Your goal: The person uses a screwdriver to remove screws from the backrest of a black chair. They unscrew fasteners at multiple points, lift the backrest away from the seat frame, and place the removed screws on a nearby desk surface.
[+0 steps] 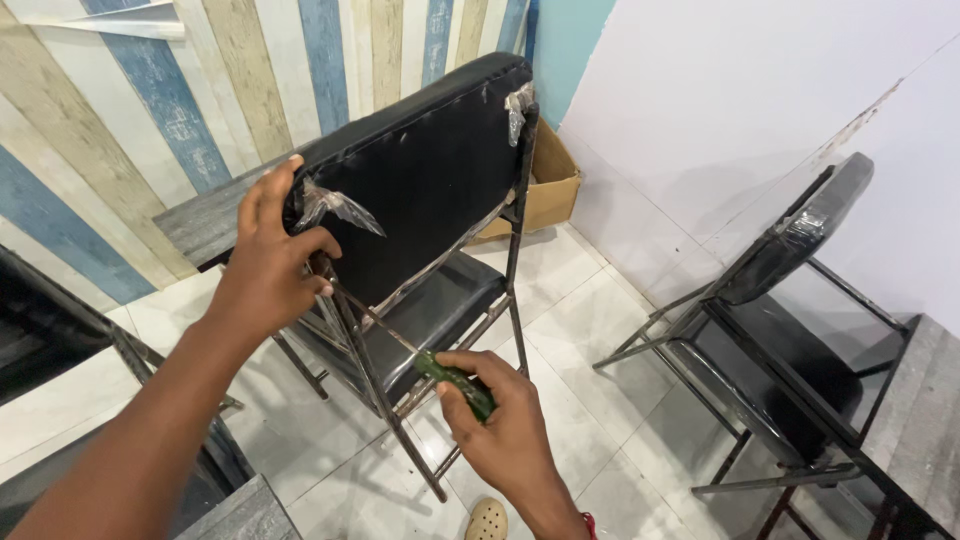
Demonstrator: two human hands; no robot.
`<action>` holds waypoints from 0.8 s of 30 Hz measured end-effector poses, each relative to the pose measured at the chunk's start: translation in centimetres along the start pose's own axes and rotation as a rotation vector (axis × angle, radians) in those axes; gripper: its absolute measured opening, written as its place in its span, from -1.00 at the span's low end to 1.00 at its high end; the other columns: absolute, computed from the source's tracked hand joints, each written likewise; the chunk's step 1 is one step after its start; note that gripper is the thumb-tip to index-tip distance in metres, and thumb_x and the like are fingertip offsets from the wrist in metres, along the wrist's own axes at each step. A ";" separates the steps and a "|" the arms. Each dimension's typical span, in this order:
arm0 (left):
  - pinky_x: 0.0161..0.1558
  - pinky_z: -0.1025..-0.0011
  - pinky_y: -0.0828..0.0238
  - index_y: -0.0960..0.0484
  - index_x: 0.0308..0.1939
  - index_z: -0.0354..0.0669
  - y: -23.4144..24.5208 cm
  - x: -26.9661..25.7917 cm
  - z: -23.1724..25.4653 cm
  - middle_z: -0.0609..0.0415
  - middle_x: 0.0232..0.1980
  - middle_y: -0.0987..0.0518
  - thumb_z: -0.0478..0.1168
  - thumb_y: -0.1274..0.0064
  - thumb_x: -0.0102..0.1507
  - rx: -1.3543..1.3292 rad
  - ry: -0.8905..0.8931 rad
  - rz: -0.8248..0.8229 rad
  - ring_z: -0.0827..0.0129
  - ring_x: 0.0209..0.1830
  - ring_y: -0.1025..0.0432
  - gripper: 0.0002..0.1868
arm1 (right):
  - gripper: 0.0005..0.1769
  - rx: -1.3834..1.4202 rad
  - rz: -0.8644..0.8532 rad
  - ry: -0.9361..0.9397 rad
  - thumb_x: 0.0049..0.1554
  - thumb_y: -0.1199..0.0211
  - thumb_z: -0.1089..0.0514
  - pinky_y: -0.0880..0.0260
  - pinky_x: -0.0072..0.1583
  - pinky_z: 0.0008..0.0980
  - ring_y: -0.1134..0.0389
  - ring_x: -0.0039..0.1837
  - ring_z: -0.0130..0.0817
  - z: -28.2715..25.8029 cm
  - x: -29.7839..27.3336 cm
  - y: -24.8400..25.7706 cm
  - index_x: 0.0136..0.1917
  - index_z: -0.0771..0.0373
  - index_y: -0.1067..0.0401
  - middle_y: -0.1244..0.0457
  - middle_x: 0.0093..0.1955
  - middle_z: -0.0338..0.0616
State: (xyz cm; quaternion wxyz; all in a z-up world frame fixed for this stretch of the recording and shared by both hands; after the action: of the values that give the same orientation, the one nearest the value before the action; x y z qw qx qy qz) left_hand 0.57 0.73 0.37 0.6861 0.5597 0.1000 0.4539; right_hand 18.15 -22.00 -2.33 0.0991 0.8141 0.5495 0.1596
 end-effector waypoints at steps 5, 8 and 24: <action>0.29 0.13 -0.40 -0.74 -0.32 -0.01 0.2 -0.1 0.2 0.02 0.65 0.18 -0.36 -0.53 -0.23 0.031 0.002 0.002 -0.13 0.63 0.20 -0.57 | -0.56 0.131 0.024 -0.313 0.13 -0.29 -0.02 -0.31 -0.39 -0.40 -0.30 -0.46 -0.54 -1.1 0.3 -0.3 0.20 0.26 -0.50 -0.33 -0.39 -0.25; 0.29 0.14 -0.40 -0.74 -0.32 -0.01 0.2 0.1 0.3 0.02 0.65 0.18 -0.36 -0.53 -0.22 0.038 0.010 -0.009 -0.12 0.63 0.20 -0.58 | -0.60 0.064 0.030 -0.365 0.28 -0.07 -0.07 -0.10 -0.40 -0.42 -0.15 -0.48 -0.56 -1.2 0.5 -0.3 0.11 0.24 -0.54 -0.20 -0.48 -0.24; 0.20 0.21 -0.49 -0.74 -0.28 0.00 0.3 0.0 0.3 0.05 0.68 0.20 -0.38 -0.49 -0.18 -0.001 0.057 -0.049 -0.10 0.67 0.23 -0.58 | -0.61 0.044 0.070 -0.310 0.35 0.15 0.06 -0.10 -0.36 -0.44 -0.13 -0.47 -0.54 -1.4 0.0 0.0 0.18 0.19 -0.47 -0.18 -0.51 -0.28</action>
State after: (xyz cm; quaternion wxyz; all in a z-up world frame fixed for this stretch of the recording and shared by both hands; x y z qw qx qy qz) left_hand 0.60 0.54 0.70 0.6941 0.5434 0.1329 0.4530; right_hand 17.66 -22.01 -1.05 0.1593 0.8495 0.5023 0.0234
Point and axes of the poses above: each hand's wrist, its own x-axis towards the middle knuckle, its own y-axis out of the back of the hand, z = x × y, the point moved 1 cm from there along x, towards the middle knuckle
